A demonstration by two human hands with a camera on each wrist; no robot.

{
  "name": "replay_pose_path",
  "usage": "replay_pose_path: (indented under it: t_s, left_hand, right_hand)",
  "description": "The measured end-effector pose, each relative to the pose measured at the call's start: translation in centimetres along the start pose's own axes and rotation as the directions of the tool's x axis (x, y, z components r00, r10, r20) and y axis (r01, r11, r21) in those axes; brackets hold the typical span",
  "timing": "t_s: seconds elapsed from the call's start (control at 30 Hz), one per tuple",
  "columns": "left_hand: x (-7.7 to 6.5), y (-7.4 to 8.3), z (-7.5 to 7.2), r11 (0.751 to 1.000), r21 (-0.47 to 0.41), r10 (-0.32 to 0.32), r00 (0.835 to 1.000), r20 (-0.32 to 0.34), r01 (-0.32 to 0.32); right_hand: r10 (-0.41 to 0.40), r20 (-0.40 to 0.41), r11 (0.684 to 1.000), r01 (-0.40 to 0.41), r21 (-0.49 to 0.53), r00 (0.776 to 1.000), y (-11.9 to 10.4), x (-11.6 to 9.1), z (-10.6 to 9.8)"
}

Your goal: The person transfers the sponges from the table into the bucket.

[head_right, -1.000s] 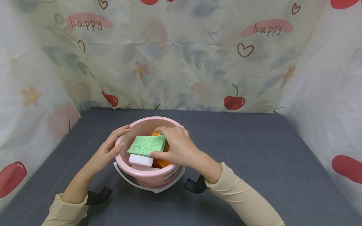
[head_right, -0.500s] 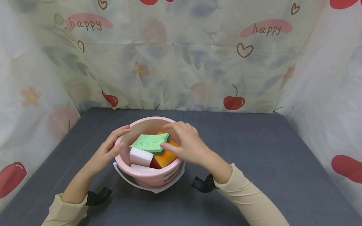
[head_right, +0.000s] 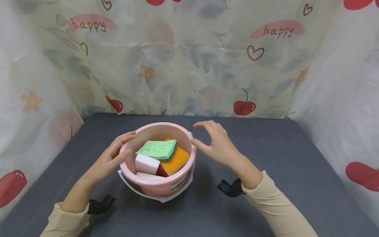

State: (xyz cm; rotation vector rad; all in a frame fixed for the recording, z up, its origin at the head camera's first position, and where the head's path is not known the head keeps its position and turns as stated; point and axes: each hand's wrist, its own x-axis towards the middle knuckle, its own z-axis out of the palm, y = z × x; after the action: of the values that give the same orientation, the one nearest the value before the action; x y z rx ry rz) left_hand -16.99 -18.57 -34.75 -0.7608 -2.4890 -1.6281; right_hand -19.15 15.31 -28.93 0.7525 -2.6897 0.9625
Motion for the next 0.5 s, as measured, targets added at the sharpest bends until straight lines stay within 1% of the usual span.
replay_pose_path:
  t_s: [0.17, 0.27, 0.4, 0.5]
  left_hand:
    - [0.1, 0.5, -0.7, 0.993, 0.106, -0.048, 0.999, 0.021, 0.046]
    - [0.4, 1.0, -1.2, 0.988, 0.147, -0.043, 0.998, 0.039, 0.037]
    - [1.4, 1.5, -2.0, 0.987, 0.160, -0.025, 0.999, 0.045, 0.017]
    - [2.4, 1.8, -2.6, 0.980, 0.196, -0.044, 0.999, 0.028, 0.038]
  right_hand:
    - [0.006, -0.005, 1.000, -0.006, -0.025, 1.000, 0.9, -0.1, -0.8]
    - [0.004, -0.023, 0.999, -0.005, -0.049, 1.000, 1.5, 0.0, -1.2]
    - [0.001, -0.057, 0.996, -0.007, -0.091, 0.998, 2.6, 0.6, -1.5]
    - [0.013, -0.061, 0.994, -0.019, -0.110, 0.998, 3.5, 0.9, -1.5]
